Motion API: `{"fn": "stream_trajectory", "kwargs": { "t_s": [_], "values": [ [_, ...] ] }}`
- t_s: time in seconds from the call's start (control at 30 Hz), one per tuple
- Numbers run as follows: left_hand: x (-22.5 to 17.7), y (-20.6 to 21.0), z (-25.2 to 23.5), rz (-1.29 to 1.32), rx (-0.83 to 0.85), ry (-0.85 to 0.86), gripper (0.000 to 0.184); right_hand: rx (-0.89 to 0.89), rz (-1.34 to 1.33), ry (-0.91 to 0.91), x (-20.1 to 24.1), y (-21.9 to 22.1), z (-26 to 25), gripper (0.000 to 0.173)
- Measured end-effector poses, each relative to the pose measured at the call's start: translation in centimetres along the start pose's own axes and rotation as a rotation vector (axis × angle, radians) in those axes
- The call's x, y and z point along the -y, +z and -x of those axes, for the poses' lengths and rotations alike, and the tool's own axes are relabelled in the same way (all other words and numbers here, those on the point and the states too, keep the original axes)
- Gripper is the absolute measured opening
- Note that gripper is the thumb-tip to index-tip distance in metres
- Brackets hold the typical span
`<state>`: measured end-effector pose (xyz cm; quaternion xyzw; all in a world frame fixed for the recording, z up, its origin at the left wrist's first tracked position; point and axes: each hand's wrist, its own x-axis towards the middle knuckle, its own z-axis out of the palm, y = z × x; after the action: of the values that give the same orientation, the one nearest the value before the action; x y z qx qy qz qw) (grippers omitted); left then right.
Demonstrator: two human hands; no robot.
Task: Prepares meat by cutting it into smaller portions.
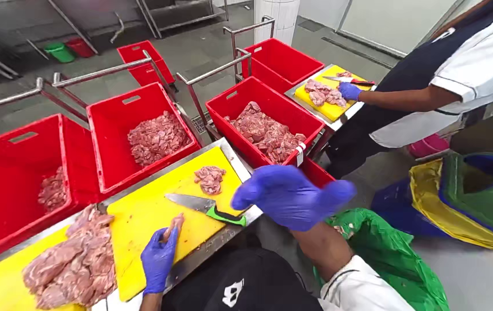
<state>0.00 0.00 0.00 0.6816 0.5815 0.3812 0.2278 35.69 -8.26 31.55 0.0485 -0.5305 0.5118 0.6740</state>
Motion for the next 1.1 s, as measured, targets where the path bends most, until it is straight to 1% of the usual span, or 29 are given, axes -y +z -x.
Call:
{"fn": "stream_trajectory", "kwargs": {
  "t_s": [0.03, 0.07, 0.1, 0.13, 0.17, 0.2, 0.23, 0.27, 0.4, 0.47, 0.5, 0.53, 0.63, 0.73, 0.83, 0.87, 0.93, 1.0, 1.1],
  "values": [
    [0.0, 0.1, -0.1, 0.01, -0.005, 0.002, 0.044, -0.047, 0.049, 0.101, -2.1, -0.9, 1.2, 0.058],
    [0.0, 0.2, -0.2, 0.025, -0.01, 0.003, 0.042, -0.081, 0.158, 0.237, -4.3, -1.9, 2.8, 0.045],
    [-0.1, 0.2, -0.2, 0.037, -0.015, 0.002, 0.04, -0.059, 0.369, 0.405, -6.5, -2.9, 4.7, 0.042],
    [0.0, 0.1, -0.2, 0.04, -0.016, -0.004, 0.039, 0.011, 0.679, 0.585, -8.9, -4.0, 6.9, 0.04],
    [0.0, 0.0, 0.0, 0.03, -0.009, -0.011, 0.04, 0.113, 1.012, 0.784, -11.3, -4.9, 9.5, 0.044],
    [-0.1, 0.0, 0.1, 0.015, -0.002, -0.012, 0.041, 0.217, 1.25, 0.916, -13.8, -5.7, 12.2, 0.048],
    [-0.2, 0.1, -0.2, 0.003, -0.001, -0.01, 0.042, 0.285, 1.391, 0.973, -15.6, -6.5, 14.4, 0.047],
    [-0.4, 0.3, -0.4, -0.007, -0.004, -0.009, 0.042, 0.319, 1.466, 0.996, -16.8, -7.1, 16.0, 0.047],
    [0.0, -0.3, 0.8, -0.062, 0.008, -0.009, 0.042, 0.361, 1.552, 1.002, -18.4, -6.1, 18.5, 0.042],
    [-0.6, 0.5, -0.7, -0.008, 0.026, 0.023, 0.037, 0.337, 1.608, 0.986, -18.3, -7.4, 17.5, 0.04],
    [-0.6, 0.3, -0.4, 0.023, 0.035, 0.011, 0.035, 0.33, 1.617, 0.988, -18.5, -7.3, 17.6, 0.042],
    [-0.4, -0.3, -0.1, 0.037, 0.031, 0.005, 0.033, 0.33, 1.621, 0.997, -19.0, -7.1, 17.6, 0.045],
    [-0.3, 0.0, 0.1, 0.051, 0.031, 0.035, 0.033, 0.325, 1.644, 1.059, -19.1, -7.3, 17.2, 0.056],
    [-0.2, -0.3, -0.3, -0.022, 0.054, 0.051, 0.035, 0.305, 1.629, 1.105, -19.5, -7.7, 17.0, 0.067],
    [-0.5, -0.6, -0.8, -0.023, 0.059, -0.022, 0.036, 0.285, 1.551, 1.199, -19.4, -7.7, 16.4, 0.08],
    [-0.6, -0.9, -0.9, 0.015, 0.066, -0.058, 0.036, 0.277, 1.521, 1.232, -19.3, -7.6, 16.1, 0.08],
    [-1.1, -1.2, -1.5, 0.129, 0.087, -0.166, 0.037, 0.238, 1.472, 1.253, -18.7, -7.5, 15.6, 0.074],
    [-2.0, -1.4, -2.5, 0.191, 0.114, -0.271, 0.036, 0.165, 1.397, 1.249, -18.4, -7.5, 15.1, 0.064],
    [-4.8, -0.8, -4.9, 0.23, 0.17, -0.325, 0.038, -0.019, 1.308, 1.197, -17.6, -8.6, 14.1, 0.052]
  ]
}}
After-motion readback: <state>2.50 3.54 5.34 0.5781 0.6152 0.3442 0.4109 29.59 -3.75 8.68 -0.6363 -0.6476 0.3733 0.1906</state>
